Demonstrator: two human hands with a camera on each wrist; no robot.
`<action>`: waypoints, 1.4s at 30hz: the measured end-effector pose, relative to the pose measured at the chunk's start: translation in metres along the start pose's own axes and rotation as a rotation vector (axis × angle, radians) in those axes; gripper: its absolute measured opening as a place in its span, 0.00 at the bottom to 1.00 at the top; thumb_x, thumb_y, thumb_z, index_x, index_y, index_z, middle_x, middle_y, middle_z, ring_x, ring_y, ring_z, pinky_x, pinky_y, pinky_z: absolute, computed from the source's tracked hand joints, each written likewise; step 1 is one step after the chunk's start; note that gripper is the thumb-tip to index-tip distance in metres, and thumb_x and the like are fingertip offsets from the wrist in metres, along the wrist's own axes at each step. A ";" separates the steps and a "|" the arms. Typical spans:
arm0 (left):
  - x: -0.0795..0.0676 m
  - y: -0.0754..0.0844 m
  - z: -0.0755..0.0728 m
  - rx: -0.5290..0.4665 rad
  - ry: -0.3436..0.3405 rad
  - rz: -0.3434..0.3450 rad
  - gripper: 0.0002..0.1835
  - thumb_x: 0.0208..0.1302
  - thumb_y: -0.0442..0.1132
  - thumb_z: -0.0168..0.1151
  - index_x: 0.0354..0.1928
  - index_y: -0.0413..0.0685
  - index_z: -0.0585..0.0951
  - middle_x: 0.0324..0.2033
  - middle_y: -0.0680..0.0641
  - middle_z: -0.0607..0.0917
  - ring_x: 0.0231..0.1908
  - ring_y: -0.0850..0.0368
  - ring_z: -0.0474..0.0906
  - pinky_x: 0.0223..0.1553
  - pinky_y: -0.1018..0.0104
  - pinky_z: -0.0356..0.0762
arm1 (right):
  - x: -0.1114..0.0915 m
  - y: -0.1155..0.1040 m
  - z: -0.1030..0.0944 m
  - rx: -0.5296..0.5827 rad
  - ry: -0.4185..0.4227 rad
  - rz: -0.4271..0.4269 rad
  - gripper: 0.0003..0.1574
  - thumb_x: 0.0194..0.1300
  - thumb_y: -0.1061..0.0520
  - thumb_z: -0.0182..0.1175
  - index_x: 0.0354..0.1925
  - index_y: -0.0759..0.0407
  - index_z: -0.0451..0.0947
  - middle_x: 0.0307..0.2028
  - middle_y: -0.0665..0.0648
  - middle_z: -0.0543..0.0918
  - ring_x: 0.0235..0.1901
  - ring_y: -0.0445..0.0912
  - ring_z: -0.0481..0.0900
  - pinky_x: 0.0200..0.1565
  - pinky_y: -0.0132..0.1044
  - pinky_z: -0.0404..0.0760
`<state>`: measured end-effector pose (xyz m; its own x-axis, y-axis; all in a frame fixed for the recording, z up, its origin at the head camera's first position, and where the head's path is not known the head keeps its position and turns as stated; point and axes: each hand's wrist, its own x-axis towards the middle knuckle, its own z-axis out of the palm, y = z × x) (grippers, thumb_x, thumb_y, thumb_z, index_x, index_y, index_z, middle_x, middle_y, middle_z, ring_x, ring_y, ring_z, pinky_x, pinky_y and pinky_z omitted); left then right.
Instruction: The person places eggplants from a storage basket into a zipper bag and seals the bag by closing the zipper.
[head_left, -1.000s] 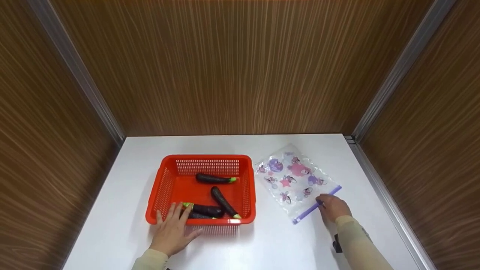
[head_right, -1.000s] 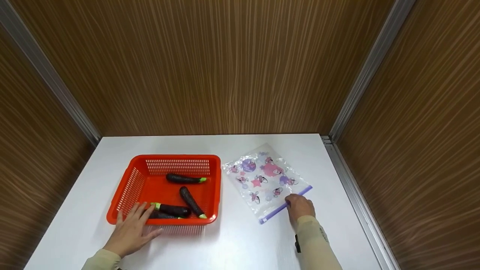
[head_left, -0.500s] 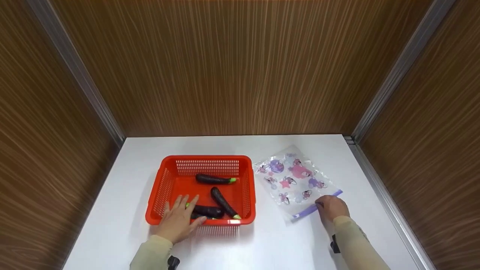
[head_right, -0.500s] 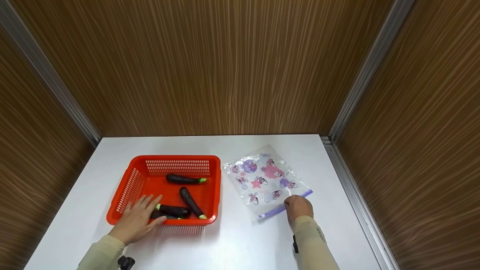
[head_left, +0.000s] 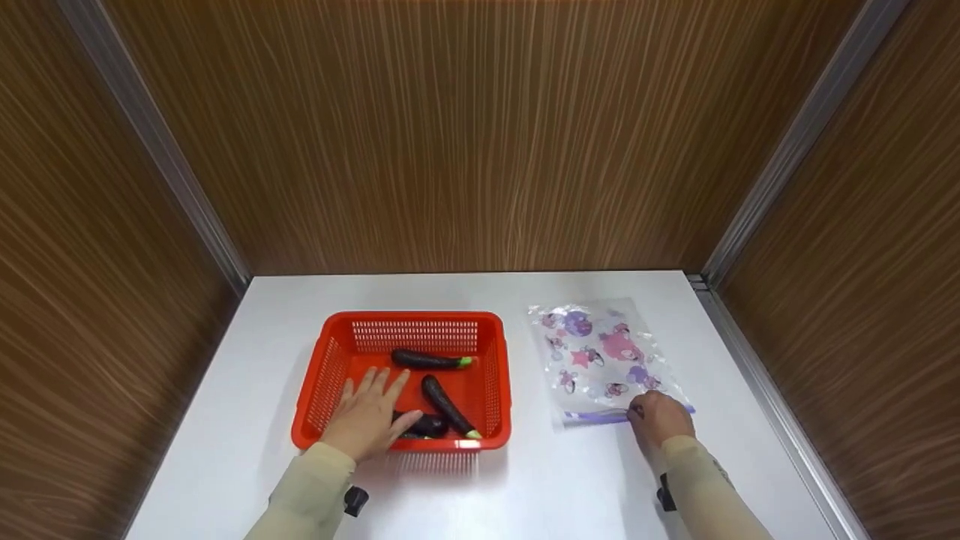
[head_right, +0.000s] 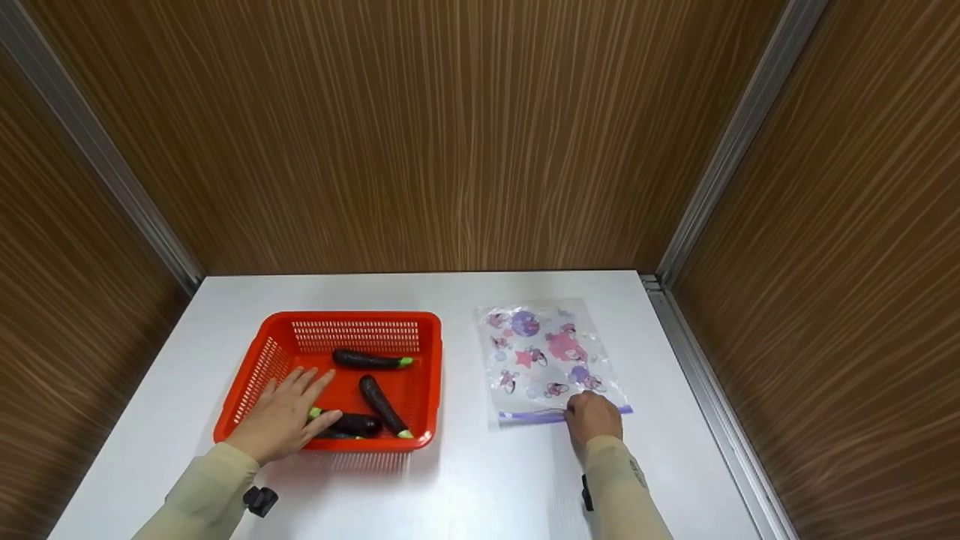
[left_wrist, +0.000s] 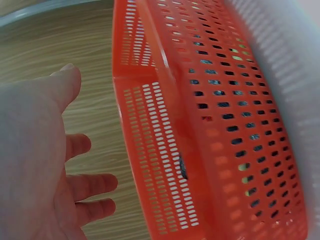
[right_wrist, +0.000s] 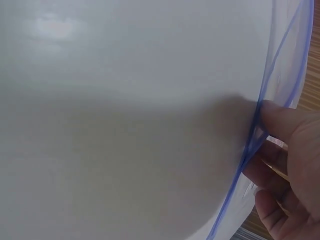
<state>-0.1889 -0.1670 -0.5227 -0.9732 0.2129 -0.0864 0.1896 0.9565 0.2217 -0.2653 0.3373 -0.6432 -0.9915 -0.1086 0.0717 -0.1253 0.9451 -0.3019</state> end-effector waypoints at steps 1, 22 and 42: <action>0.001 0.001 0.000 0.008 -0.005 -0.001 0.44 0.63 0.72 0.44 0.75 0.57 0.55 0.72 0.39 0.57 0.72 0.39 0.44 0.67 0.37 0.38 | 0.000 -0.001 0.001 -0.004 0.002 -0.003 0.07 0.58 0.56 0.68 0.35 0.56 0.85 0.31 0.54 0.83 0.33 0.53 0.82 0.41 0.52 0.79; 0.053 0.022 -0.027 0.150 -0.076 0.100 0.35 0.65 0.57 0.58 0.69 0.46 0.66 0.63 0.37 0.71 0.63 0.39 0.65 0.61 0.41 0.61 | -0.004 -0.010 0.005 0.033 -0.026 0.000 0.09 0.59 0.56 0.67 0.38 0.57 0.83 0.28 0.51 0.77 0.30 0.47 0.77 0.39 0.48 0.78; 0.107 0.031 -0.012 0.119 -0.152 0.120 0.35 0.61 0.55 0.64 0.67 0.46 0.70 0.62 0.41 0.73 0.63 0.45 0.67 0.61 0.48 0.66 | -0.002 -0.009 0.003 0.022 -0.025 -0.008 0.07 0.58 0.55 0.67 0.36 0.55 0.82 0.27 0.50 0.77 0.28 0.47 0.77 0.36 0.47 0.78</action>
<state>-0.2886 -0.1172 -0.5136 -0.9137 0.3457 -0.2136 0.3258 0.9374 0.1233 -0.2625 0.3281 -0.6434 -0.9910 -0.1238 0.0508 -0.1336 0.9370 -0.3227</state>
